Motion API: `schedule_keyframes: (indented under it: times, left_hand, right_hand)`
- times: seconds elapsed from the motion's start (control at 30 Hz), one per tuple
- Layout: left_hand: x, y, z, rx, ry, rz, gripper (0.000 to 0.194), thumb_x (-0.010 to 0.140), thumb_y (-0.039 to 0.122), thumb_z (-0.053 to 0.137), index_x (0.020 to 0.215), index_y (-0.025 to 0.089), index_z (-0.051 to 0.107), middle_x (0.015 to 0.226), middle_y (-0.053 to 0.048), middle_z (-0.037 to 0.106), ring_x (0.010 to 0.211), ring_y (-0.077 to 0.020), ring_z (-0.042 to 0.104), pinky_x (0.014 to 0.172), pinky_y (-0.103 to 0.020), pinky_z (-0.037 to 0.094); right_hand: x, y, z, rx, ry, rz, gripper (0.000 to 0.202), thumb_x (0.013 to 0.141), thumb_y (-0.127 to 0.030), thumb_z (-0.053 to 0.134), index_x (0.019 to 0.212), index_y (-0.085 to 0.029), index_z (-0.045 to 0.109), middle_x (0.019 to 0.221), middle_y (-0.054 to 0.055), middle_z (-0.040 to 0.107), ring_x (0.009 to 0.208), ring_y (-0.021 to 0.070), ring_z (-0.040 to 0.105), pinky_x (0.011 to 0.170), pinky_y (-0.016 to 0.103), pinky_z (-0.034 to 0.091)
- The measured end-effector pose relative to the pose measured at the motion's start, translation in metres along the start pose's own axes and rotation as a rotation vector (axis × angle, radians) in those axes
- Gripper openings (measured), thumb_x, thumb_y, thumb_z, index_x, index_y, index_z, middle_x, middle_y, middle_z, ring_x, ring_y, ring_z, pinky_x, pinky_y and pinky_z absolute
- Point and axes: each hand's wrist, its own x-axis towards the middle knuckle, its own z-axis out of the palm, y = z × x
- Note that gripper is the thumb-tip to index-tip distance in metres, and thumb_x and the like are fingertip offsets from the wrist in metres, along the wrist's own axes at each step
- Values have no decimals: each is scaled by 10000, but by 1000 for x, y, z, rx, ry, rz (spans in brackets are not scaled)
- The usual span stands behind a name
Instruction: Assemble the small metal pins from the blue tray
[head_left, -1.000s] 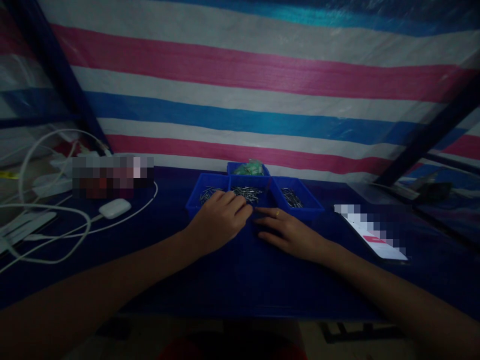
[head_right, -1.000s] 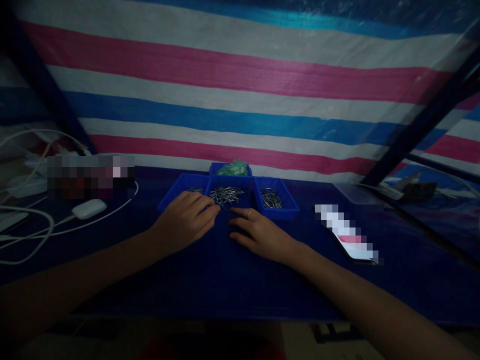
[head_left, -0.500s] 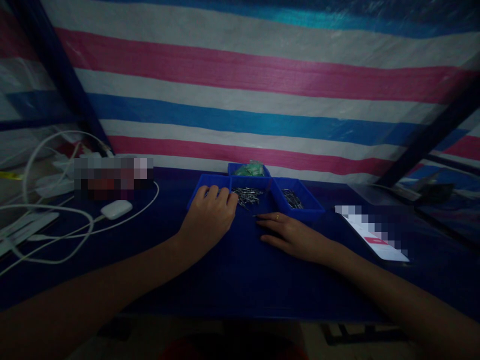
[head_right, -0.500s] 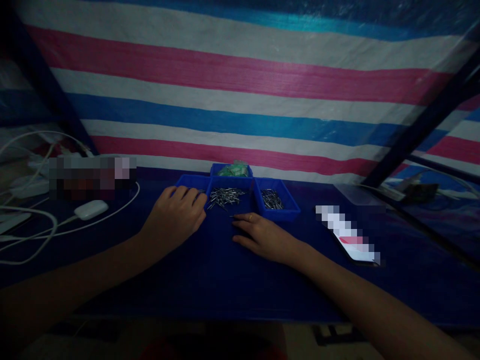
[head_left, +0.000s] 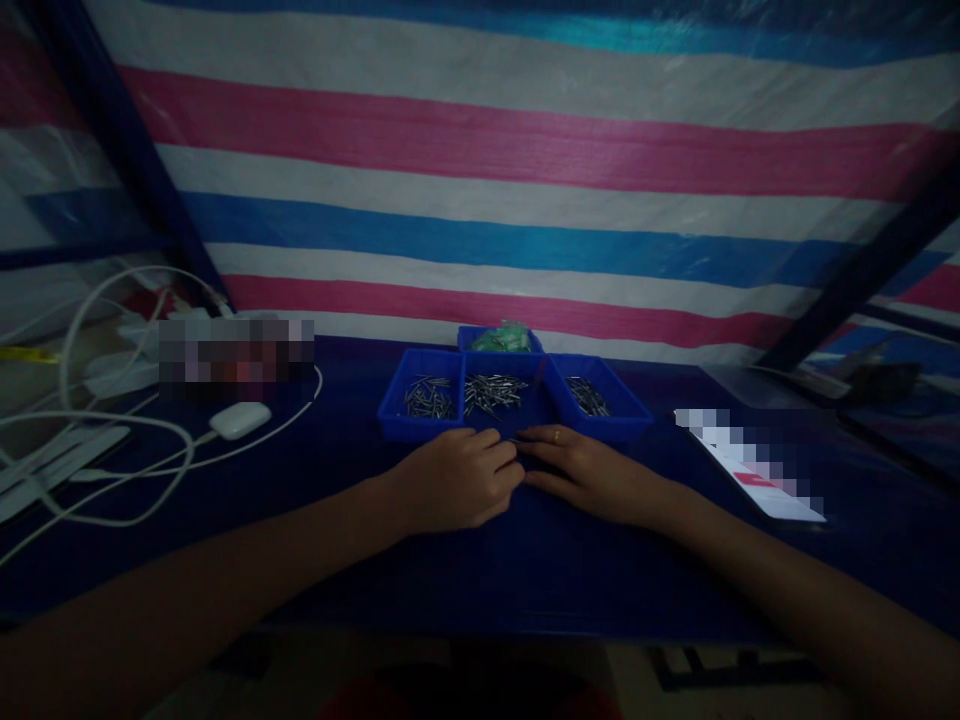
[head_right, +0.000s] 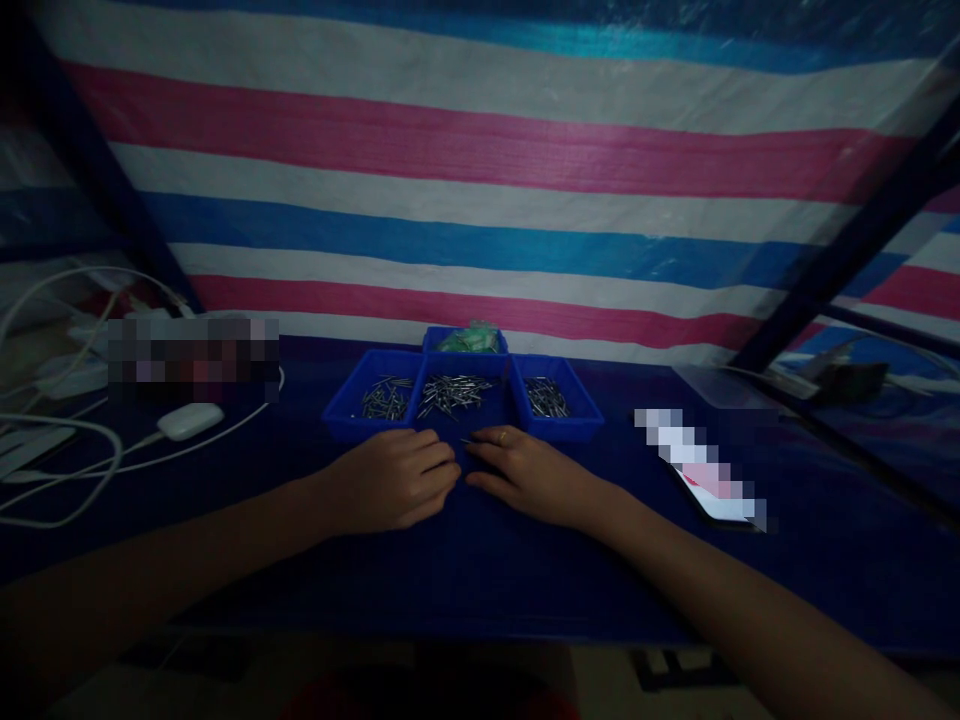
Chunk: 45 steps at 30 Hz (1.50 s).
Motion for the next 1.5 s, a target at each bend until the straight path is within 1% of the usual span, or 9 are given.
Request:
schedule_keyframes:
  times: [0.1, 0.2, 0.3, 0.4, 0.67, 0.8, 0.87, 1.07, 1.5]
  left_hand:
    - [-1, -1, 10, -87, -41, -8, 128, 821, 234, 438, 775, 155, 528, 742, -26, 532, 717, -161, 478, 584, -273, 373]
    - [-2, -4, 14, -123, -67, -12, 136, 830, 236, 433, 798, 155, 538, 764, -28, 539, 723, -158, 477, 596, -271, 378]
    - [-2, -7, 14, -125, -72, 20, 144, 833, 221, 423, 787, 155, 542, 744, -24, 540, 712, -155, 472, 604, -273, 379]
    - [-3, -7, 12, -132, -64, 42, 155, 837, 222, 416, 774, 156, 542, 734, -22, 540, 707, -151, 470, 606, -269, 377]
    - [-2, -5, 14, -134, -76, -10, 147, 841, 219, 408, 805, 160, 539, 752, -20, 537, 710, -149, 480, 592, -260, 384]
    - [-2, -6, 16, -149, -75, -97, 143, 845, 245, 421, 839, 159, 534, 786, -17, 538, 719, -144, 491, 566, -246, 386]
    - [-2, -6, 16, -141, -74, -107, 153, 846, 267, 428, 819, 159, 531, 780, -15, 538, 713, -147, 492, 554, -246, 384]
    - [-1, -6, 16, -116, -31, -57, 199, 862, 271, 406, 754, 162, 533, 720, -9, 540, 683, -143, 489, 543, -248, 372]
    - [-2, -5, 15, -101, 2, -11, 234, 877, 274, 381, 742, 159, 535, 698, -8, 547, 659, -141, 488, 541, -254, 363]
  right_hand:
    - [-1, 2, 1, -24, 1, -9, 394, 871, -352, 389, 1181, -133, 491, 1200, 126, 494, 1087, 195, 464, 930, 355, 379]
    - [-1, 3, 1, -38, 11, -25, 363, 863, -318, 410, 1167, -141, 500, 1167, 116, 516, 1055, 189, 485, 912, 346, 395]
    - [-1, 1, -1, -33, 33, -48, 299, 860, -203, 394, 1120, -148, 530, 1069, 100, 564, 970, 174, 528, 861, 334, 428]
    - [-1, -1, -3, -15, 36, -64, 305, 839, -93, 364, 1077, -150, 547, 986, 86, 582, 898, 158, 540, 811, 315, 443]
    - [-1, -2, -4, -39, 7, -88, 182, 843, -149, 424, 917, -156, 589, 865, 63, 575, 793, 145, 525, 724, 283, 433]
    - [-2, -4, -5, -20, -4, -98, 187, 849, -145, 412, 920, -157, 585, 863, 56, 570, 792, 137, 519, 722, 276, 426]
    - [-3, -6, -7, -4, -5, -106, 194, 843, -130, 408, 924, -160, 582, 863, 54, 567, 794, 136, 519, 721, 276, 427]
    - [-3, -11, -8, 27, 1, -120, 197, 827, -102, 404, 912, -157, 573, 853, 54, 555, 782, 135, 517, 719, 278, 432]
    - [-3, -16, -8, 56, 35, -167, 182, 841, -123, 391, 898, -149, 561, 854, 54, 548, 789, 131, 504, 719, 266, 427]
